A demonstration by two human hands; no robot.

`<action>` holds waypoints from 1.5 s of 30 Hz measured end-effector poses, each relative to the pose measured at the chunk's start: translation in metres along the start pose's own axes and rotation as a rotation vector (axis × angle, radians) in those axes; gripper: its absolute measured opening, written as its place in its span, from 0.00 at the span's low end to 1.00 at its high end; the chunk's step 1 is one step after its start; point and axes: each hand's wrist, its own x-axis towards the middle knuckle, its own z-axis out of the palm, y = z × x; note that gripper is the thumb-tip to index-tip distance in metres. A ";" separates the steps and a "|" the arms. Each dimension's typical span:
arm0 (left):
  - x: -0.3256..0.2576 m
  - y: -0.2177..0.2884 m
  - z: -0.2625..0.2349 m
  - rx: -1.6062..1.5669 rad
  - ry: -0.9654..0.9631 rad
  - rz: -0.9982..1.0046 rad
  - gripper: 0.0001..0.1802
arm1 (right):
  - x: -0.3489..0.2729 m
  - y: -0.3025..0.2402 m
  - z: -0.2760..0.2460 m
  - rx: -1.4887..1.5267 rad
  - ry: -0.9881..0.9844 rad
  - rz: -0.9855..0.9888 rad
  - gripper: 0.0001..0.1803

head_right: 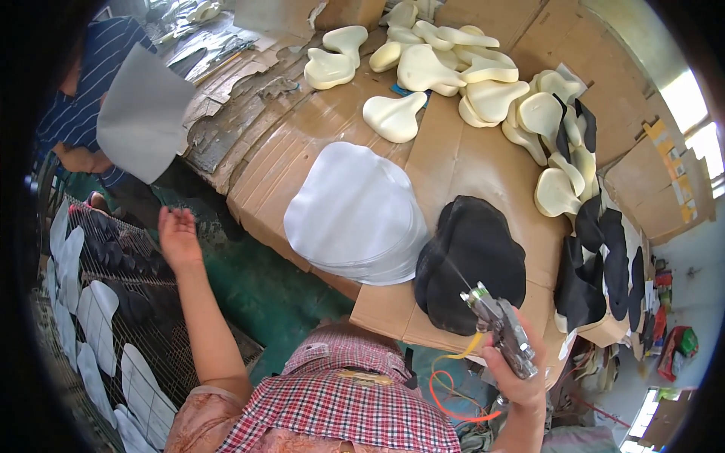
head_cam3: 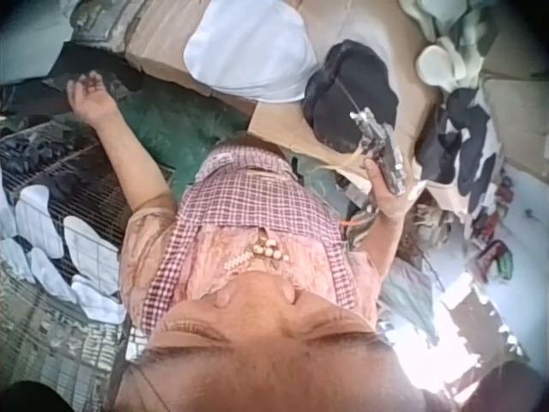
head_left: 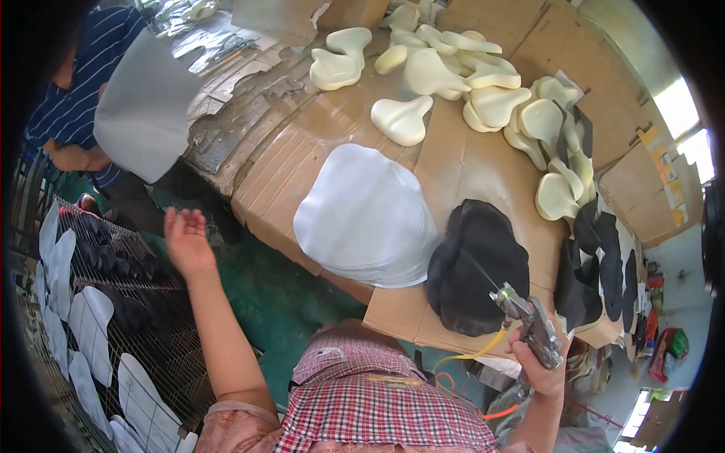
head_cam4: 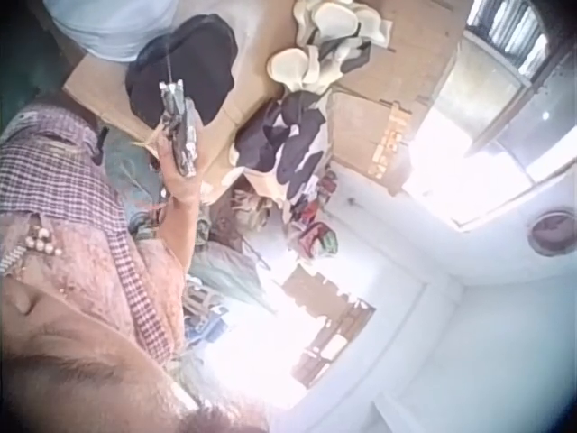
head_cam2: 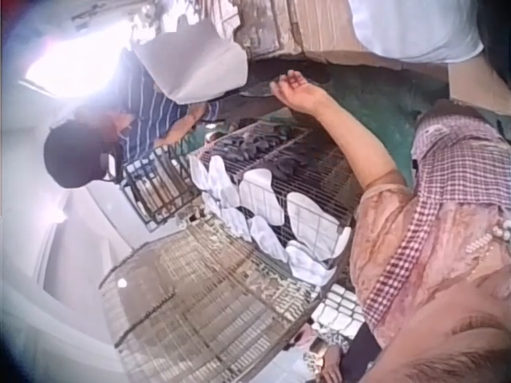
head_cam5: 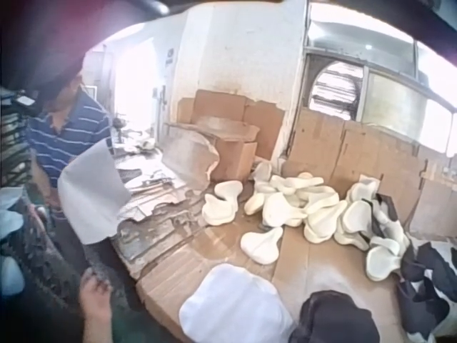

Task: Applying adhesive to bicycle seat covers using a spray gun and handing them to a coworker in a manufacturing facility.

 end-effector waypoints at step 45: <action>-0.057 -0.202 0.003 0.845 -0.057 -0.651 0.22 | 0.005 -0.008 -0.021 -0.362 -0.332 -0.064 0.28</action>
